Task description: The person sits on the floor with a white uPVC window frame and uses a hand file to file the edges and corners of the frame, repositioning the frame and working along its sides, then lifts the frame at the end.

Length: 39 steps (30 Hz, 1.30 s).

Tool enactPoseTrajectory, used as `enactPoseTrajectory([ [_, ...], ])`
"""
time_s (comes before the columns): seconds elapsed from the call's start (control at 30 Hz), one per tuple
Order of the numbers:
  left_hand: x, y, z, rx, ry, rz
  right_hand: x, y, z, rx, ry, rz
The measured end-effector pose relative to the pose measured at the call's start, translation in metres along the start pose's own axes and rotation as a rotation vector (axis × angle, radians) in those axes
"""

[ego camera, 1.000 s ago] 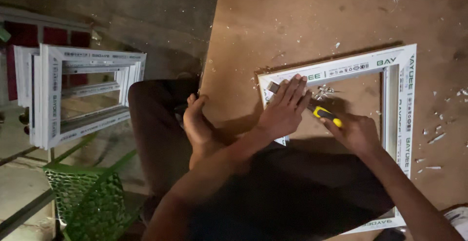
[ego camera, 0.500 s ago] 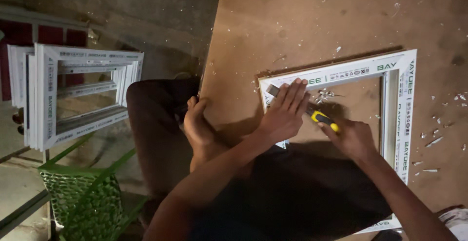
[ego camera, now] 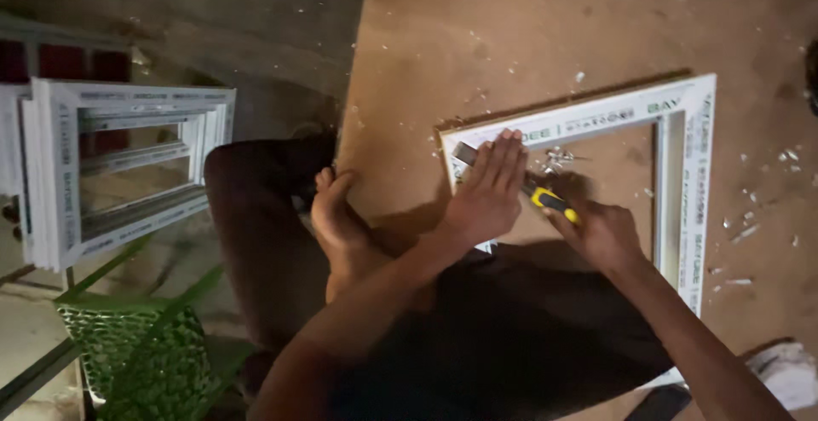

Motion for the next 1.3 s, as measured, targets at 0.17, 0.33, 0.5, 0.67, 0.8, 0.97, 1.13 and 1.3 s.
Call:
enactPoseTrajectory([
  [0.17,-0.001,0.005,-0.001,0.027,-0.02,0.022,0.002,-0.005,0.013,-0.001,-0.008,-0.041],
  [0.33,0.004,0.005,-0.003,-0.049,-0.043,0.052,0.008,-0.015,0.018,0.097,-0.004,-0.057],
  [0.5,0.002,0.014,-0.001,-0.109,-0.056,0.012,0.003,-0.016,0.022,0.212,0.013,-0.158],
  [0.67,-0.005,0.007,0.036,-0.269,-0.359,-0.167,0.041,-0.026,0.062,0.232,0.01,-0.133],
  [0.8,0.006,-0.012,0.038,-0.242,-0.207,-0.343,0.061,-0.037,0.05,0.197,0.03,-0.04],
  [0.97,0.014,0.017,-0.009,0.075,0.261,-0.004,0.009,-0.014,-0.029,0.091,0.058,0.002],
  [1.13,0.007,0.014,-0.015,0.179,0.358,0.124,-0.019,0.007,-0.049,0.022,0.033,-0.015],
  [1.3,0.004,0.006,-0.02,0.137,0.356,0.1,-0.014,-0.004,-0.045,0.05,0.012,-0.01],
])
Point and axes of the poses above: each hand's wrist, its own x-axis towards the middle knuckle, its own y-axis out of the palm, z = x × y, the point moved 7 cm from there along x, towards the middle knuckle, and after that the axes turned 13 degrees about -x, right-handed, at the moved point
